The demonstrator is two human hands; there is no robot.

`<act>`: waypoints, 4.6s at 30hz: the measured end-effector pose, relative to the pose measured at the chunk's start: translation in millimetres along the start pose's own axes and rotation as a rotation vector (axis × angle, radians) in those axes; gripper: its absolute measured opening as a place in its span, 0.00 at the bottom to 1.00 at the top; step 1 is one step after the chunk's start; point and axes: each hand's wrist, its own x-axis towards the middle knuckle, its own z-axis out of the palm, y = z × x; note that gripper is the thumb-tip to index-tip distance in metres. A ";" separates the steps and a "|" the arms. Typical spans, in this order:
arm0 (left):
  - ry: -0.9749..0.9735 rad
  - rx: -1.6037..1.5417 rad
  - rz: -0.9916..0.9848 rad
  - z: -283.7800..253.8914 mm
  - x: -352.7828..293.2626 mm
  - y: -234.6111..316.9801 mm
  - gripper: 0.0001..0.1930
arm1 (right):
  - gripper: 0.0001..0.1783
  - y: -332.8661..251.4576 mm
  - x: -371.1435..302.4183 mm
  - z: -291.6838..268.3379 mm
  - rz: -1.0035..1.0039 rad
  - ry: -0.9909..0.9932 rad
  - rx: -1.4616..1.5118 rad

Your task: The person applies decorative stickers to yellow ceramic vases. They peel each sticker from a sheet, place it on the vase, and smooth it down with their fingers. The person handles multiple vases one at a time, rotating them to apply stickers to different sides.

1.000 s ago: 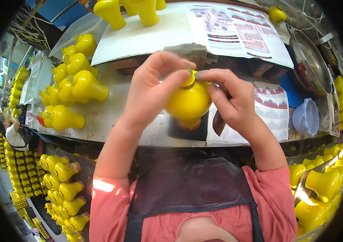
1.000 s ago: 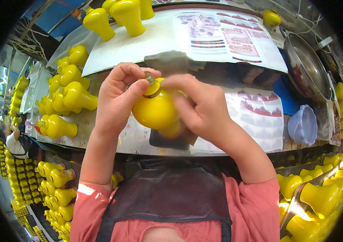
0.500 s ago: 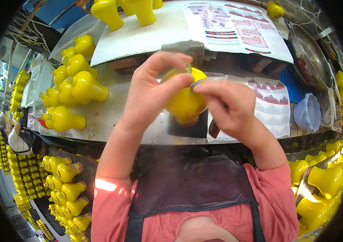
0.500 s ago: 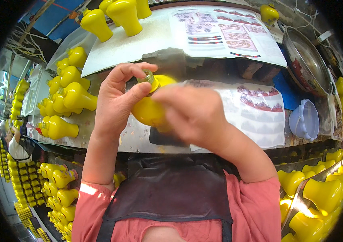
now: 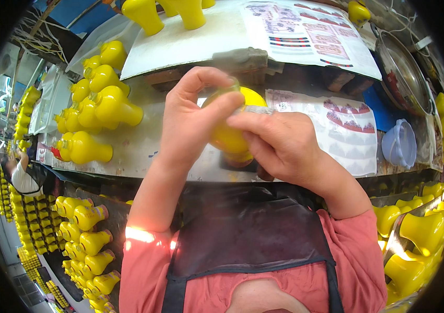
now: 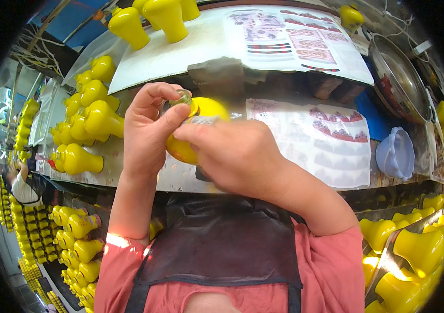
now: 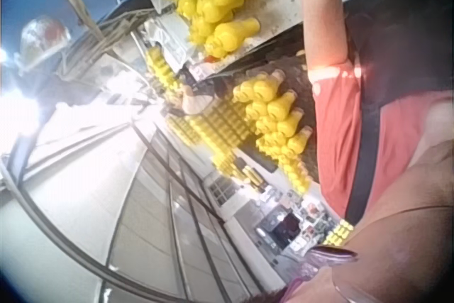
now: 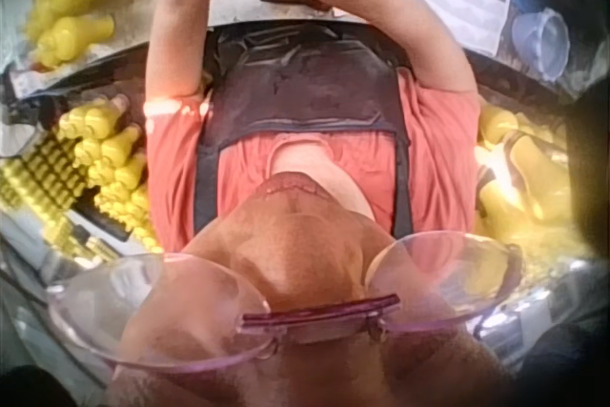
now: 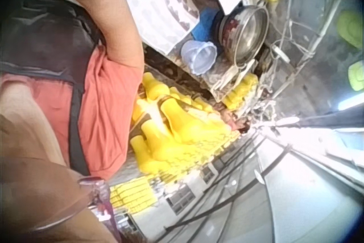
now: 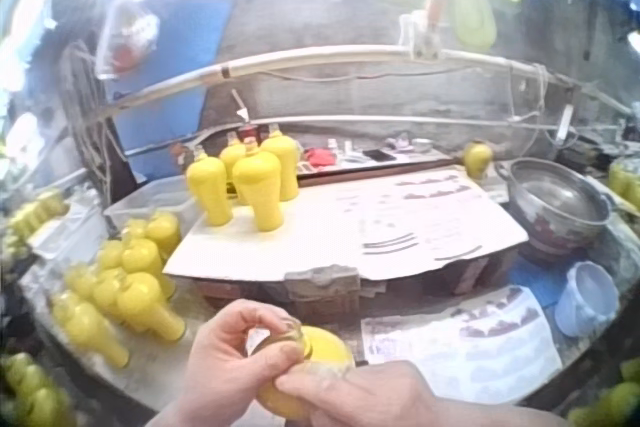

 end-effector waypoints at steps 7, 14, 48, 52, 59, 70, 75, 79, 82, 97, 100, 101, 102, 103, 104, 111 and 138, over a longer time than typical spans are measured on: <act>-0.031 -0.049 0.068 -5.5 -6.8 0.4 0.10 | 0.15 0.4 2.4 -6.2 0.167 0.170 0.195; -0.002 -0.294 -0.049 5.3 -11.3 -12.8 0.11 | 0.17 -13.0 -5.0 -3.8 -0.023 0.081 -0.049; -0.136 -0.289 -0.043 -12.9 -15.3 -14.8 0.06 | 0.08 14.0 18.1 -5.8 0.379 0.095 0.434; -0.118 -0.173 0.040 -14.7 -14.9 -14.9 0.07 | 0.09 8.7 25.0 -10.8 0.441 0.110 0.467; -0.082 -0.044 0.076 -22.0 -19.1 -15.7 0.06 | 0.09 0.4 24.5 -11.0 0.424 0.010 0.475; 0.149 0.626 0.677 2.3 -30.3 -1.9 0.07 | 0.26 8.2 64.0 -40.5 0.782 -0.378 0.805; 0.297 0.843 0.784 14.8 -39.2 15.1 0.07 | 0.30 9.7 70.2 -41.9 0.769 -0.444 0.743; 0.315 0.925 0.677 2.7 -55.9 15.1 0.06 | 0.29 -4.3 65.7 -40.0 0.688 -0.462 0.741; 0.364 0.877 0.575 -17.4 -71.2 10.3 0.08 | 0.27 -27.9 54.5 -27.7 0.722 -0.363 0.719; 1.156 1.481 -0.043 -201.4 -278.7 38.9 0.07 | 0.13 -11.4 64.1 46.6 0.611 -0.548 0.806; 1.238 1.587 -0.182 -244.4 -312.5 22.0 0.08 | 0.12 -5.4 58.3 52.1 0.663 -0.573 0.755; 1.265 1.613 -0.233 -257.1 -322.6 16.6 0.08 | 0.11 -4.5 57.5 53.7 0.685 -0.590 0.756; 1.289 1.588 -0.324 -267.9 -331.6 11.8 0.09 | 0.11 -3.9 57.0 55.2 0.705 -0.590 0.752; 1.306 1.598 -0.298 -277.7 -337.4 6.6 0.10 | 0.11 -3.3 57.2 57.0 0.728 -0.584 0.745; 1.326 1.589 -0.306 -286.2 -342.0 2.3 0.10 | 0.10 -2.8 57.5 59.0 0.756 -0.585 0.741; 1.289 1.519 -0.557 -301.1 -347.7 8.0 0.11 | 0.09 0.5 55.1 72.8 0.805 -0.633 0.700; 0.623 1.251 0.285 -209.2 -1.4 -37.3 0.16 | 0.09 32.1 -17.9 24.9 1.124 -0.461 0.769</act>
